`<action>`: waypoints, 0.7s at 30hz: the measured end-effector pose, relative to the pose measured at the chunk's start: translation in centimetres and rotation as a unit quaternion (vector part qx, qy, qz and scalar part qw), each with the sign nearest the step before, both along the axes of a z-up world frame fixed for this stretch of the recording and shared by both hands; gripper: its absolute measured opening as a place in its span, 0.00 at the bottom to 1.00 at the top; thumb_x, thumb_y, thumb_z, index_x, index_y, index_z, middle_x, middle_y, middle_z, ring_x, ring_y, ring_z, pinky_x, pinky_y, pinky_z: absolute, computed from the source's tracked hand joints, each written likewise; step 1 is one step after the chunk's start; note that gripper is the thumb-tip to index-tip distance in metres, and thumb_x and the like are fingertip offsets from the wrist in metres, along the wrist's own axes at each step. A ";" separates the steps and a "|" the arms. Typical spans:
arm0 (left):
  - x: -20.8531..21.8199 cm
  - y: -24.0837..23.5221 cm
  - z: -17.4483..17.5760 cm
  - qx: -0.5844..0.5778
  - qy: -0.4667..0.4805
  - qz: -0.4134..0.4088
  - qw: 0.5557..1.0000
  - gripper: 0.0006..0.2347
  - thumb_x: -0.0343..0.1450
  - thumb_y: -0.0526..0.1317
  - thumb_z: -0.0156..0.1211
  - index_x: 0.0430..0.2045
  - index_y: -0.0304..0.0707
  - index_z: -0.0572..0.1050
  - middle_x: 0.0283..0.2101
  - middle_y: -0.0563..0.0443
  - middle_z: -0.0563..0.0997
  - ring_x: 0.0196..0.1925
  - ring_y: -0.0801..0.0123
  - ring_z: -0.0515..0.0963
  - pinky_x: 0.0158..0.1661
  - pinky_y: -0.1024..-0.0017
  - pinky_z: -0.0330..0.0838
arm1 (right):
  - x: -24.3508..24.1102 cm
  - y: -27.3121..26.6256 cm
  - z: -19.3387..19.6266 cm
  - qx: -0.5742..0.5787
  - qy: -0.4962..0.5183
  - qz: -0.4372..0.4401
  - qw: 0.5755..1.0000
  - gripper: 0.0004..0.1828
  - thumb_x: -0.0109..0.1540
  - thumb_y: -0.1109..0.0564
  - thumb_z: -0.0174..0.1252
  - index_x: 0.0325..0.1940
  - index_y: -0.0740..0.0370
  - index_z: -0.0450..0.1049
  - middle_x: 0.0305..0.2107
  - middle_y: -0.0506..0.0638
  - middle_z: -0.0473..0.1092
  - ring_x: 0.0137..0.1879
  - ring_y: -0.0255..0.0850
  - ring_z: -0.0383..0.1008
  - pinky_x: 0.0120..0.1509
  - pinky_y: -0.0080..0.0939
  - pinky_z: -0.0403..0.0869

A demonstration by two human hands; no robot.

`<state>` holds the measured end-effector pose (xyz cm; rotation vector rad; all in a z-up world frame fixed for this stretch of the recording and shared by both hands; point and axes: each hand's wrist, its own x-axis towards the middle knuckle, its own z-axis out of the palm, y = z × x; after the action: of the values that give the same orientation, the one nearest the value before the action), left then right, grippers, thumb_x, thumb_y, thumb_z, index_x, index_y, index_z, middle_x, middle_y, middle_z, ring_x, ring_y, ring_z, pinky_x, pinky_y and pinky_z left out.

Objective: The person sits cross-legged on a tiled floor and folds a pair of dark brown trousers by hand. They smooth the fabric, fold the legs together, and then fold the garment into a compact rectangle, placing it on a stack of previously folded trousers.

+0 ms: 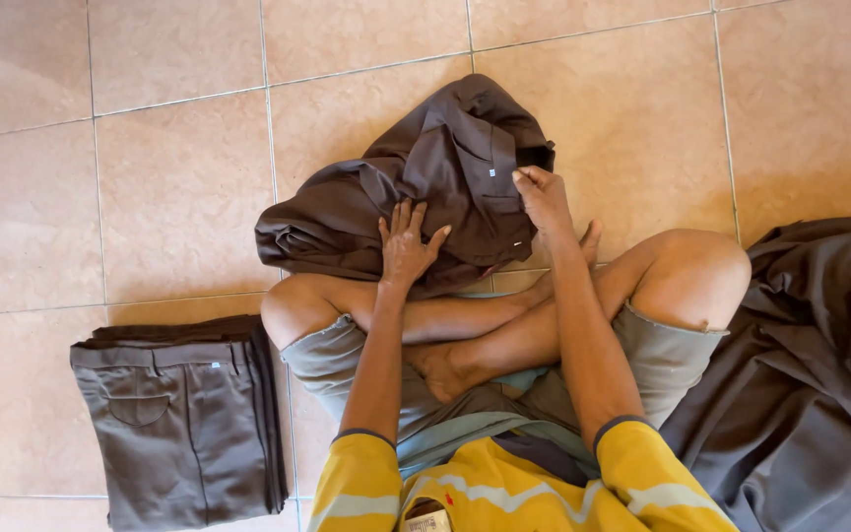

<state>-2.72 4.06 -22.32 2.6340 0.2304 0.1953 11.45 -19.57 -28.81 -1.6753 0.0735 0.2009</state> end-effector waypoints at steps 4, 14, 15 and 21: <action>-0.7 -0.7 -0.9 0.030 -0.006 0.004 1.000 0.29 0.69 0.62 0.62 0.56 0.39 0.73 0.60 0.32 0.74 0.67 0.41 0.71 0.64 0.34 0.59 | -1.3 1.2 3.5 -0.114 0.001 0.068 0.991 0.18 0.63 0.34 0.66 0.37 0.48 0.82 0.22 0.46 0.70 0.31 0.35 0.69 0.33 0.39 0.67; -0.7 -0.2 -3.7 0.044 -0.060 0.018 0.997 0.28 0.64 0.65 0.65 0.45 0.43 0.74 0.48 0.43 0.77 0.56 0.48 0.78 0.58 0.43 0.67 | -2.7 1.1 16.8 0.001 -0.101 0.006 0.995 0.32 0.71 0.53 0.59 0.75 0.60 0.53 0.67 0.67 0.55 0.73 0.59 0.56 0.79 0.62 0.56; -0.5 -0.3 -3.7 0.054 -0.056 0.016 0.997 0.28 0.63 0.65 0.66 0.45 0.43 0.75 0.48 0.42 0.77 0.57 0.47 0.78 0.58 0.42 0.67 | -2.5 1.0 16.4 -0.034 0.013 -0.009 0.999 0.43 0.74 0.44 0.54 0.82 0.58 0.36 0.75 0.76 0.41 0.79 0.72 0.45 0.83 0.69 0.52; -0.1 -0.5 -3.1 0.065 -0.048 0.019 0.997 0.27 0.63 0.62 0.68 0.46 0.42 0.75 0.48 0.42 0.77 0.57 0.48 0.77 0.58 0.44 0.66 | -2.5 -0.8 13.4 0.039 0.142 -0.027 0.989 0.49 0.69 0.26 0.50 0.75 0.70 0.55 0.64 0.80 0.57 0.69 0.75 0.61 0.71 0.67 0.66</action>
<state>-2.84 3.57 -25.42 2.7406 0.2418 0.3609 8.97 -20.34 -15.42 -1.5564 0.3204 0.3959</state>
